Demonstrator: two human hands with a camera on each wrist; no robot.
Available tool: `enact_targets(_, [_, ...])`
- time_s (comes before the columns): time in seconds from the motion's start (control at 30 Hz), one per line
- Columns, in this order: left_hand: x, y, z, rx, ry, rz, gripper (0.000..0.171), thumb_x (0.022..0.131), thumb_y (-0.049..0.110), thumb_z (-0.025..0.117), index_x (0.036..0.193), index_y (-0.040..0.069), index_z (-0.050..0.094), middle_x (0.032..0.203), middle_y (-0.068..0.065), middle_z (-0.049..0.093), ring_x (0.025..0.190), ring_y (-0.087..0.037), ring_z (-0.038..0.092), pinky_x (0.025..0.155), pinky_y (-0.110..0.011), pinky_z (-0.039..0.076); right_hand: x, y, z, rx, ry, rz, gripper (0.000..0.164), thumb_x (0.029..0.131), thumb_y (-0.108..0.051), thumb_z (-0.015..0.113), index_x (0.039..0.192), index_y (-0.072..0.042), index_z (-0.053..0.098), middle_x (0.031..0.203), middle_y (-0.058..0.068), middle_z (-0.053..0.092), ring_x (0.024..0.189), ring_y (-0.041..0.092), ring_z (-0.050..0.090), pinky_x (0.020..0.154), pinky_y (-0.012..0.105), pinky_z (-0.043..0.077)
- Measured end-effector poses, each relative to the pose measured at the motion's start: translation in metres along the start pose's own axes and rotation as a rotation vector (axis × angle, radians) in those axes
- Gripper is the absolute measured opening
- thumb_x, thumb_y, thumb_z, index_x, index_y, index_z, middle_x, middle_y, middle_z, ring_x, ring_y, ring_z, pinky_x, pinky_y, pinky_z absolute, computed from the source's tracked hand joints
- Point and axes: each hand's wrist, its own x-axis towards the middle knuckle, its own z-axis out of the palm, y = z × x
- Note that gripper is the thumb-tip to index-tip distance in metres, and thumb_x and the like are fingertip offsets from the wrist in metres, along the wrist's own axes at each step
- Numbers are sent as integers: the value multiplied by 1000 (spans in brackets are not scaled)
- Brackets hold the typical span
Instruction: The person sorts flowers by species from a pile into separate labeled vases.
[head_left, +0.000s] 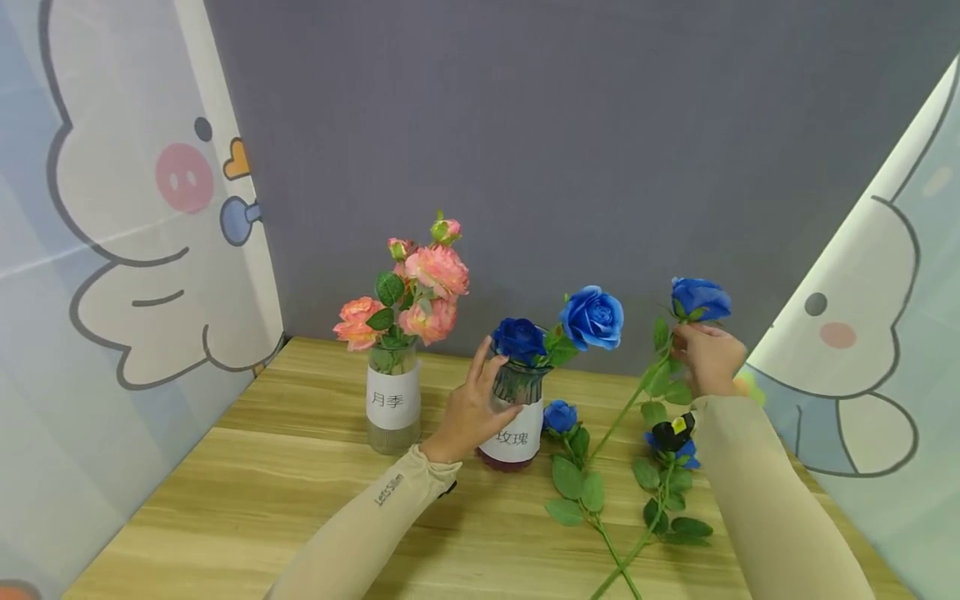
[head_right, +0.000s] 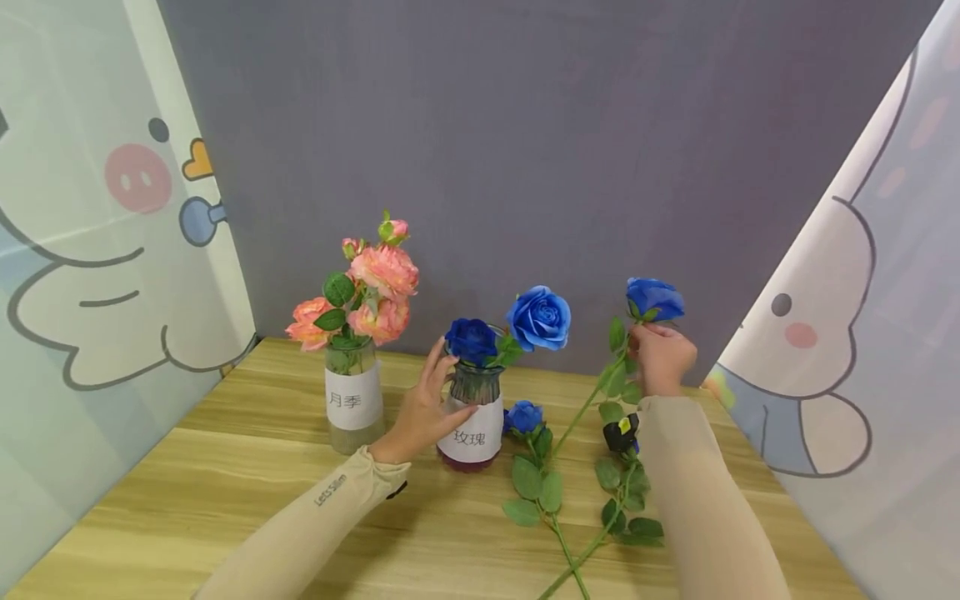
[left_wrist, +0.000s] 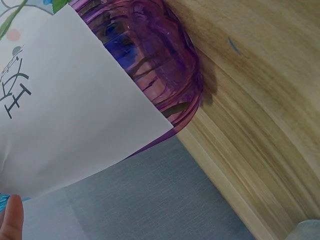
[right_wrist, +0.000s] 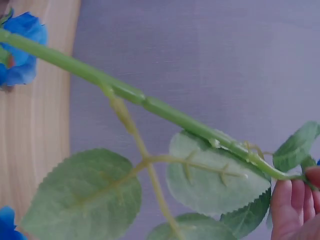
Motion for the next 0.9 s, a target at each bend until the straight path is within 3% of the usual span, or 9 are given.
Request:
enact_targets(0.13, [2, 0, -1, -3, 4, 2, 76, 69, 15, 86, 129, 2, 41, 146, -31, 29, 46, 4, 20, 41, -16, 27, -1, -10, -4, 106, 75, 31, 12, 84, 1, 67, 76, -9, 65, 57, 0, 64, 46, 10, 60, 42, 22, 47])
enact_targets(0.2, [2, 1, -1, -5, 3, 1, 76, 69, 16, 86, 129, 1, 41, 146, -31, 29, 46, 3, 21, 41, -16, 27, -3, -13, -7, 210, 87, 58, 14, 83, 5, 66, 75, -6, 66, 58, 3, 64, 46, 12, 58, 41, 23, 46])
enact_targets(0.33, [2, 2, 0, -2, -1, 3, 76, 69, 16, 86, 129, 2, 41, 147, -31, 29, 46, 3, 21, 41, -16, 27, -8, -19, -15, 432, 38, 145, 13, 81, 13, 64, 83, 0, 63, 64, 9, 65, 48, 17, 57, 40, 27, 43])
enact_targets(0.43, [1, 2, 1, 5, 8, 6, 77, 69, 16, 87, 129, 2, 41, 146, -31, 29, 47, 4, 20, 41, -16, 27, -13, -22, -20, 534, 4, 187, 16, 83, 11, 65, 92, 0, 59, 68, 9, 63, 54, 18, 58, 45, 29, 47])
enact_targets(0.73, [0, 2, 1, -4, 20, -3, 78, 67, 15, 88, 129, 1, 42, 147, -30, 30, 49, 8, 17, 41, -17, 29, -15, -32, -25, 695, 147, 70, 17, 82, 13, 65, 93, 1, 61, 69, 10, 60, 51, 19, 56, 47, 30, 52])
enact_targets(0.9, [-1, 2, 0, 5, 14, -1, 77, 68, 16, 87, 128, 1, 42, 147, -31, 30, 49, 7, 19, 42, -17, 29, -17, -39, -29, 725, 127, 69, 16, 85, 12, 63, 95, 0, 60, 73, 10, 60, 56, 20, 57, 51, 31, 54])
